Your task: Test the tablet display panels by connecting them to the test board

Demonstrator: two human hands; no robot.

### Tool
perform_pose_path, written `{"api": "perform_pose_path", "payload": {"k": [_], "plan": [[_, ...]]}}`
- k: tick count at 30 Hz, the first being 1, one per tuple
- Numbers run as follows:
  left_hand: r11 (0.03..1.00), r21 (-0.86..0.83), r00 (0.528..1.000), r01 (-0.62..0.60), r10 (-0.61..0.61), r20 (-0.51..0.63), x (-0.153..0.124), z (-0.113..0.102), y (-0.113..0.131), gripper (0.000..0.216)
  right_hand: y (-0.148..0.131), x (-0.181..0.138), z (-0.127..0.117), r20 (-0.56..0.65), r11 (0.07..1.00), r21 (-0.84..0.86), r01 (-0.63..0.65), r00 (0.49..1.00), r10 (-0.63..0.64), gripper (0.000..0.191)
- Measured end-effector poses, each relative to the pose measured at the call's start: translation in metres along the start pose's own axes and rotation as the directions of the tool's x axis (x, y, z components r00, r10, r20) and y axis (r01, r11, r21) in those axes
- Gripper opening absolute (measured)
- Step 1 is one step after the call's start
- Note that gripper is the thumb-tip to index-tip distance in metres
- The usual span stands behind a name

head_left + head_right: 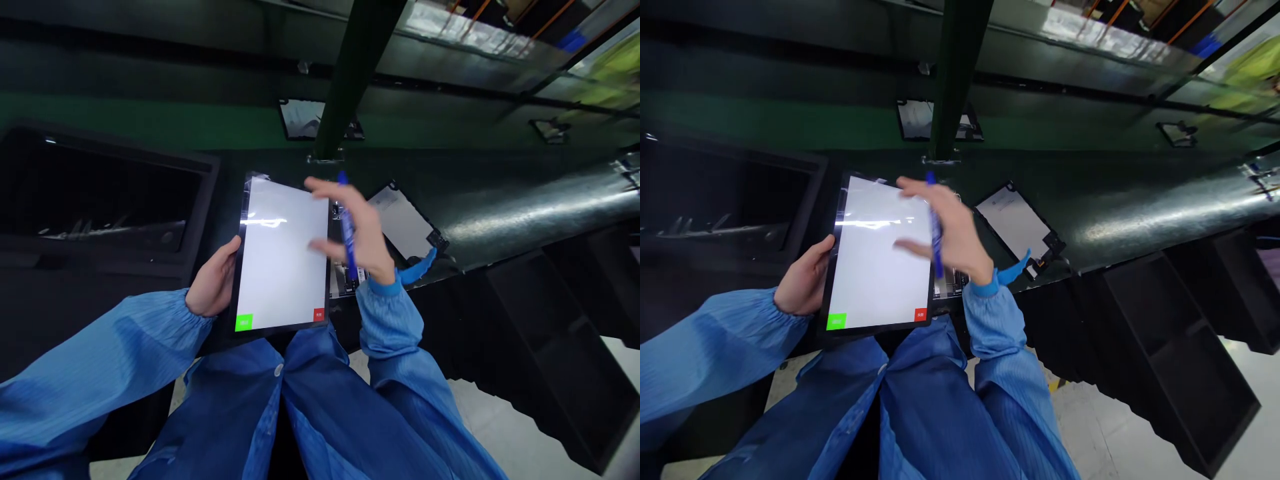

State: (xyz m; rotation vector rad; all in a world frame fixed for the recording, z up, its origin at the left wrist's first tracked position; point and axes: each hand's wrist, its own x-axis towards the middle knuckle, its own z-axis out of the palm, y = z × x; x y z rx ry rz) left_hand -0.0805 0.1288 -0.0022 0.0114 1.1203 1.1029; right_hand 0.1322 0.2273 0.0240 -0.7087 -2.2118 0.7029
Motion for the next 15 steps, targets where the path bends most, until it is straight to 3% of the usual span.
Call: {"api": "perform_pose_path", "payload": {"k": [2, 3, 6, 10, 15], "plan": [[1.000, 0.005, 0.999, 0.002, -0.002, 0.037, 0.000, -0.001, -0.002, 0.047, -0.020, -0.010, 0.011, 0.239, 0.992, -0.124, 0.023, 0.971, 0.007, 0.073], [1.000, 0.003, 0.998, -0.005, 0.005, 0.056, 0.000, -0.002, -0.003, 0.047, -0.026, -0.014, 0.018, 0.300, 0.983, -0.178, 0.033, 0.954, 0.022, 0.080], [0.999, -0.015, 0.994, -0.031, 0.032, 0.100, 0.002, -0.005, -0.006, 0.048, -0.031, -0.030, 0.039, 0.341, 0.955, -0.292, 0.053, 0.939, 0.052, 0.074], [0.999, -0.029, 0.996, -0.026, 0.029, 0.085, 0.003, -0.008, -0.007, 0.049, -0.032, -0.052, 0.056, 0.210, 0.932, -0.358, 0.063, 0.978, 0.015, 0.023], [0.996, -0.001, 0.996, -0.089, 0.089, 0.003, 0.003, -0.007, -0.007, 0.041, -0.032, -0.068, 0.042, -0.105, 0.943, -0.333, 0.012, 0.993, -0.049, 0.019]]}}
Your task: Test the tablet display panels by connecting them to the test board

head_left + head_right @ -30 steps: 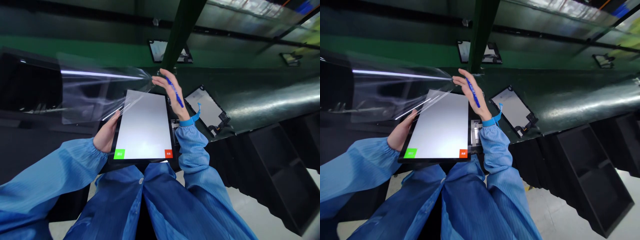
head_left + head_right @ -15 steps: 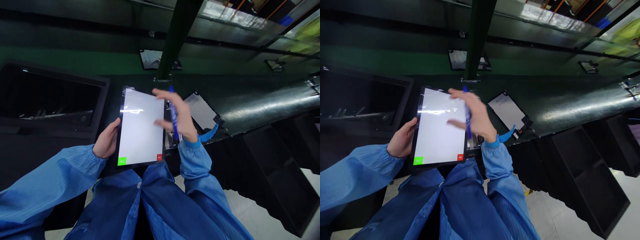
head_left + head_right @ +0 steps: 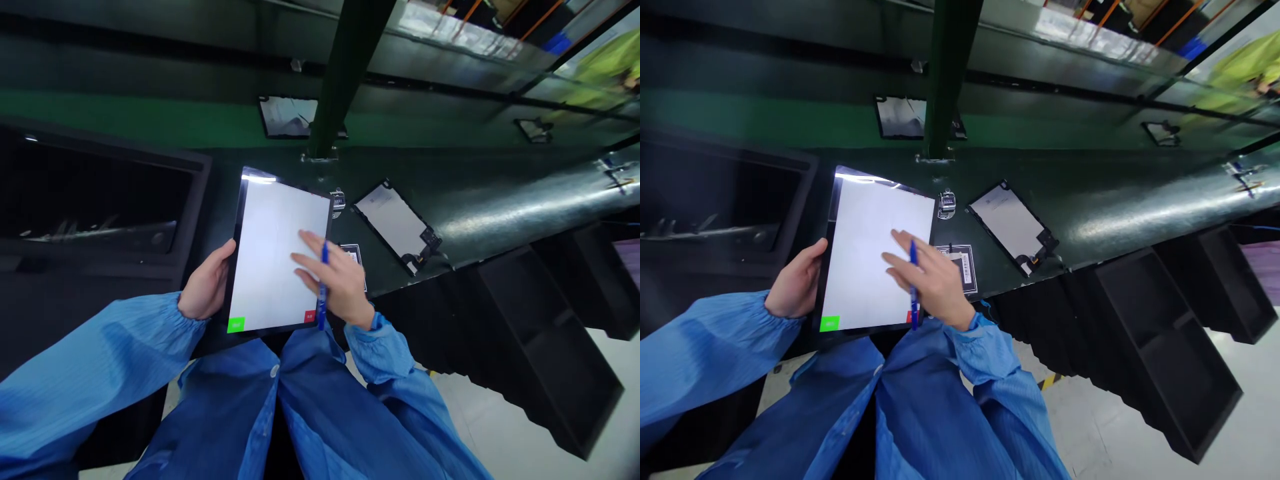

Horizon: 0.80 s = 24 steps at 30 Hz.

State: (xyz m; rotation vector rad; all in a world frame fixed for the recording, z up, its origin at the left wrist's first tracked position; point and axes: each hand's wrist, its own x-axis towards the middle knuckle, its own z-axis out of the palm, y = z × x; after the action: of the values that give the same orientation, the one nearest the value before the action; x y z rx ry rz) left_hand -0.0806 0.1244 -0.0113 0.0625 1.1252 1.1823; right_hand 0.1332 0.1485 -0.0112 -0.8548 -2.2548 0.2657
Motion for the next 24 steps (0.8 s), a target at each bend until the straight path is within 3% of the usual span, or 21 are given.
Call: {"api": "perform_pose_path", "payload": {"k": [3, 5, 10, 17, 21, 24], "plan": [[1.000, 0.011, 0.999, -0.006, 0.007, -0.042, 0.000, 0.001, -0.001, 0.039, 0.022, -0.010, -0.017, -0.207, 0.980, -0.013, -0.197, 0.960, 0.190, 0.022], [1.000, 0.010, 1.000, -0.015, 0.015, -0.027, -0.001, 0.003, -0.001, 0.039, 0.042, -0.022, -0.021, -0.257, 0.949, -0.039, -0.313, 0.921, 0.293, 0.020], [0.999, 0.035, 0.993, 0.002, 0.002, -0.116, -0.001, 0.001, 0.000, 0.044, 0.080, -0.051, -0.008, -0.123, 0.888, -0.067, -0.455, 0.887, 0.446, 0.025], [0.955, 0.227, 0.952, -0.193, 0.238, -0.194, 0.007, -0.017, -0.005, 0.064, 0.084, -0.052, -0.001, 0.012, 0.872, -0.149, -0.466, 0.881, 0.473, 0.026], [0.976, 0.189, 0.948, -0.107, 0.157, -0.276, 0.001, -0.005, -0.002, 0.045, 0.086, -0.053, -0.001, 0.044, 0.875, -0.200, -0.442, 0.888, 0.458, 0.027], [0.993, 0.108, 0.963, -0.048, 0.074, -0.259, -0.003, 0.008, 0.001, 0.040, 0.088, -0.054, 0.001, 0.055, 0.870, -0.221, -0.440, 0.886, 0.461, 0.028]]}}
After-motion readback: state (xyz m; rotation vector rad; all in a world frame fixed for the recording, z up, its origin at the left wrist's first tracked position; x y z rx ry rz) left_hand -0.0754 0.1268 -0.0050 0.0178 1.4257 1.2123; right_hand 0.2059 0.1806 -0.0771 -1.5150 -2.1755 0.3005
